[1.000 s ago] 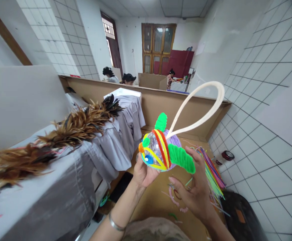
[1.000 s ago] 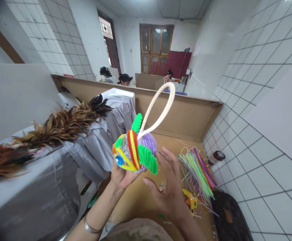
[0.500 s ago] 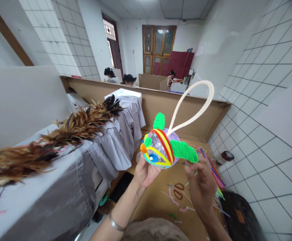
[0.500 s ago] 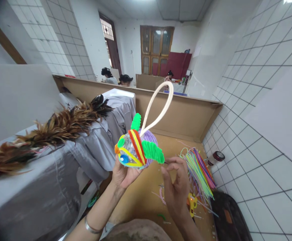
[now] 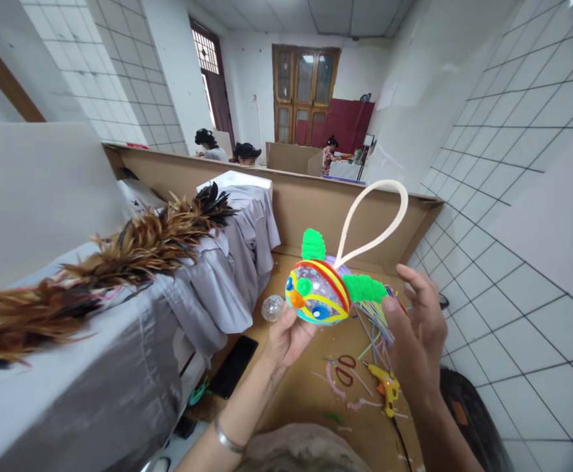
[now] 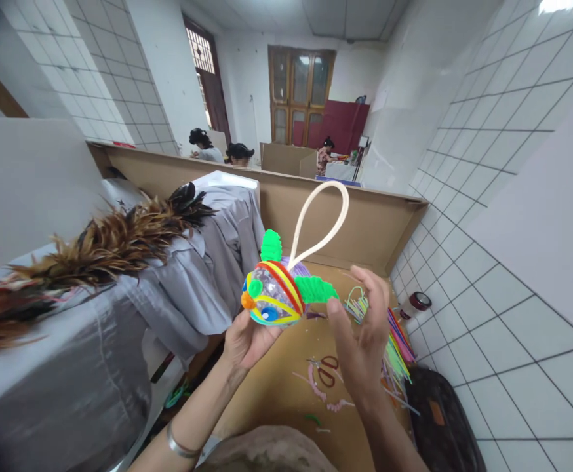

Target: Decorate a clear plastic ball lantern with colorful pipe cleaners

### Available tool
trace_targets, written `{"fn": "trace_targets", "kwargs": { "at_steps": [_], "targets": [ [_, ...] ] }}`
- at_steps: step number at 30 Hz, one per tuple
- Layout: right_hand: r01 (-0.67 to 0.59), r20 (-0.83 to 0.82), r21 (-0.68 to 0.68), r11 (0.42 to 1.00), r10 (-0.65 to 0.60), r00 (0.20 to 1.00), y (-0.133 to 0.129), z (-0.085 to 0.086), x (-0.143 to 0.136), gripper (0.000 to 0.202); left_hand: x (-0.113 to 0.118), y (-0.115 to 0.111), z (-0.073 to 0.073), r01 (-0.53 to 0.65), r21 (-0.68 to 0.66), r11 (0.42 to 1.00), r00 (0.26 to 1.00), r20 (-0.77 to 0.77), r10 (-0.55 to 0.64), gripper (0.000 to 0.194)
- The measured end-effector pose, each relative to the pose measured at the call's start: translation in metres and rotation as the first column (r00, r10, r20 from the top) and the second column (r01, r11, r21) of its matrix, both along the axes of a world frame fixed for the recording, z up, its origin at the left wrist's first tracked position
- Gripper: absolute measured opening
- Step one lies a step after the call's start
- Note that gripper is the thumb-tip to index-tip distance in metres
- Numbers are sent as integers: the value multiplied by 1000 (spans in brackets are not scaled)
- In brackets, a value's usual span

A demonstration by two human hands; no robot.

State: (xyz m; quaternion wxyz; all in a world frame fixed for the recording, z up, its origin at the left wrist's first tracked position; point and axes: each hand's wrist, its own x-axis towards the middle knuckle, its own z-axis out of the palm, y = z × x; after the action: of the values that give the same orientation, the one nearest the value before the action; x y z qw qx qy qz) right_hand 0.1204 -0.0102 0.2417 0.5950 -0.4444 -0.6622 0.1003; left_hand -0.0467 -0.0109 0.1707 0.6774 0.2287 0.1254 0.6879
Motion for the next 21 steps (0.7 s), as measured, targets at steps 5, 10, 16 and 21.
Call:
{"fn": "trace_targets", "kwargs": {
  "at_steps": [5, 10, 16, 21],
  "targets": [
    [39, 133, 19, 999, -41, 990, 13, 33, -17, 19, 1, -2, -3, 9, -4, 1000, 999, -30, -9, 70],
    [-10, 182, 8, 1000, 8, 983, 21, 31, -28, 11, -1, -4, 1, 16, 23, 1000, 998, -57, -14, 72],
    [-59, 165, -20, 998, 62, 984, 22, 30, -23, 12, 1, -2, 0, 58, 52, 997, 995, -80, -54, 70],
    [-49, 164, -38, 998, 55, 985, 22, 33, -14, 10, 7, 1, -2, 113, 64, 992, 990, -98, -106, 64]
  ]
}}
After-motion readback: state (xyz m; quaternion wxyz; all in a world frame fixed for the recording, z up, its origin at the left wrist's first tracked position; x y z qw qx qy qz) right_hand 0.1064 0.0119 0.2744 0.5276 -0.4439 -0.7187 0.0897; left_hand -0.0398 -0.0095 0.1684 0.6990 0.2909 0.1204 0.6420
